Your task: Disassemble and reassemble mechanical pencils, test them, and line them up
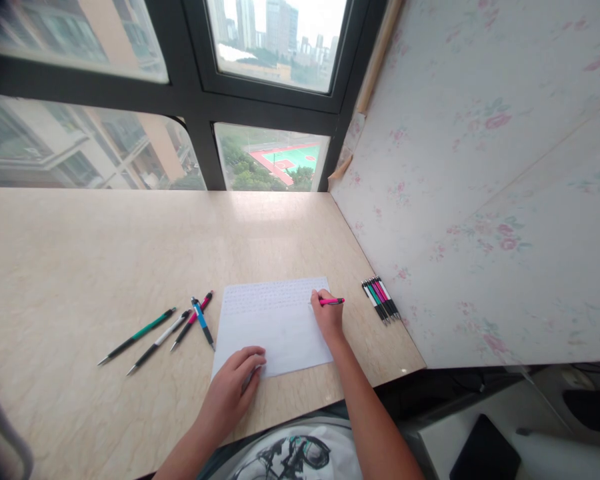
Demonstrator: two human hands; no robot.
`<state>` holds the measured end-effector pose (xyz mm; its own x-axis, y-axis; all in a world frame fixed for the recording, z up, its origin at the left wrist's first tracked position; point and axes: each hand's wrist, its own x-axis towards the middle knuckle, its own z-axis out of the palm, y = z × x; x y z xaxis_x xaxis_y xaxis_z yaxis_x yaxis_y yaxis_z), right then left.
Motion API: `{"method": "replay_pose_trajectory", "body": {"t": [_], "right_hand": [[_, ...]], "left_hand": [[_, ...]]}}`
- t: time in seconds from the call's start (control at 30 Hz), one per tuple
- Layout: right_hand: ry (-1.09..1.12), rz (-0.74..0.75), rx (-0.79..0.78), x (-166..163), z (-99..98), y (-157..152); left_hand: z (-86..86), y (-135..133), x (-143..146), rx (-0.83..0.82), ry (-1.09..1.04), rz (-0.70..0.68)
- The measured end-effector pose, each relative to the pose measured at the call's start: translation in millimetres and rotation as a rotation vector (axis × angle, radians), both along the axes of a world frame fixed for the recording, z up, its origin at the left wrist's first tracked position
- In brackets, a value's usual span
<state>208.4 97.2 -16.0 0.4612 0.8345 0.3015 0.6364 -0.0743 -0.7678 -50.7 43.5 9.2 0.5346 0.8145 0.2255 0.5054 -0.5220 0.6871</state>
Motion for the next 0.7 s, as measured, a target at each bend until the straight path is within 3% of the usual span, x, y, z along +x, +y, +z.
{"method": "replay_pose_trajectory", "body": {"t": [0.27,0.7], "right_hand": [[0.155,-0.059,0.025,3.7,2.8,-0.1],[0.35,-0.013,0.106,10.8,6.8,-2.3]], "left_hand": [[-1.7,0.2,-0.1,-0.004,0.0,0.002],[-0.6,0.3,1.3,0.013,0.005,0.001]]}}
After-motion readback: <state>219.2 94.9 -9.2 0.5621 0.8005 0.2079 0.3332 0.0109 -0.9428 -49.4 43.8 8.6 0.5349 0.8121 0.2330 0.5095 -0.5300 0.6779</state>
